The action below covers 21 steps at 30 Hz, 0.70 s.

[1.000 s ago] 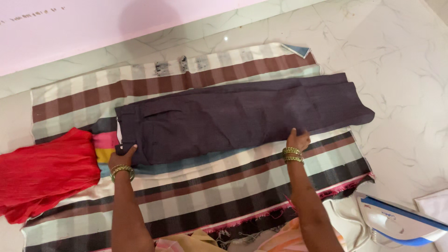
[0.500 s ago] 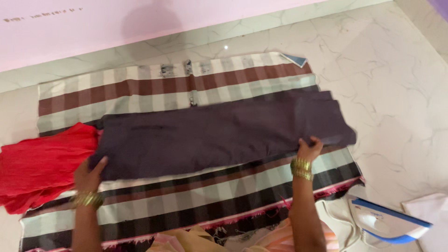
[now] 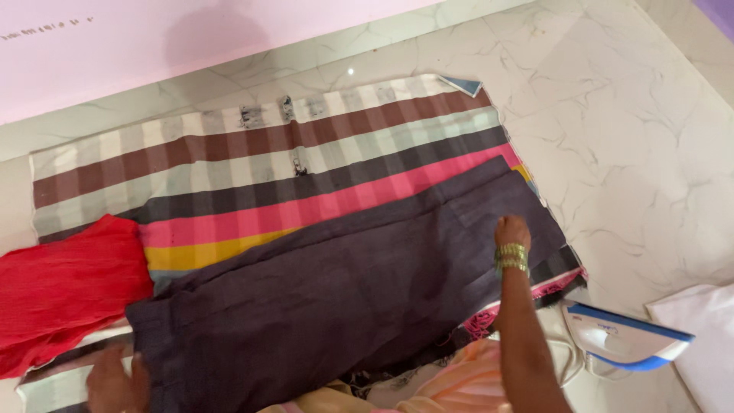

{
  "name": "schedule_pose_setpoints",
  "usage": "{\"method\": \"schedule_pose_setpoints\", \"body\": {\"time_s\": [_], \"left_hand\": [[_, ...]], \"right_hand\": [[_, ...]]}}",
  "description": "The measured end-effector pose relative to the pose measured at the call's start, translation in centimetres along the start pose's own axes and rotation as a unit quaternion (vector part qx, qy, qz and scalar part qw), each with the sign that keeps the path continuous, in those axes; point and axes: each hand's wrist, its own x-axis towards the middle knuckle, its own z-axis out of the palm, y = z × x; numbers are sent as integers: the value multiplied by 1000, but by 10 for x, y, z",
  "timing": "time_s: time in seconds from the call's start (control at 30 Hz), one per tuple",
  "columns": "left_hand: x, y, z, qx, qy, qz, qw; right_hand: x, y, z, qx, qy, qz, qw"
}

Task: The person irons a pair of dark trousers laid flat on a striped mat on the floor. They smooth the fabric with one hand and move the iron back and forth with the other, then fold the trousers at the end.

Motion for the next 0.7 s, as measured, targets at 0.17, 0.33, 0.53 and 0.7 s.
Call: {"method": "schedule_pose_setpoints", "body": {"time_s": [0.17, 0.33, 0.53, 0.7], "left_hand": [[74, 50, 31, 44, 0, 113, 993], [100, 57, 25, 186, -119, 40, 974], [78, 24, 19, 100, 49, 3, 994], [69, 32, 47, 43, 160, -51, 985]], "right_hand": [[71, -21, 22, 68, -32, -252, 965], [106, -30, 50, -46, -102, -269, 957], [123, -18, 28, -95, 91, -208, 969], [127, -61, 34, 13, 89, -209, 974]]}}
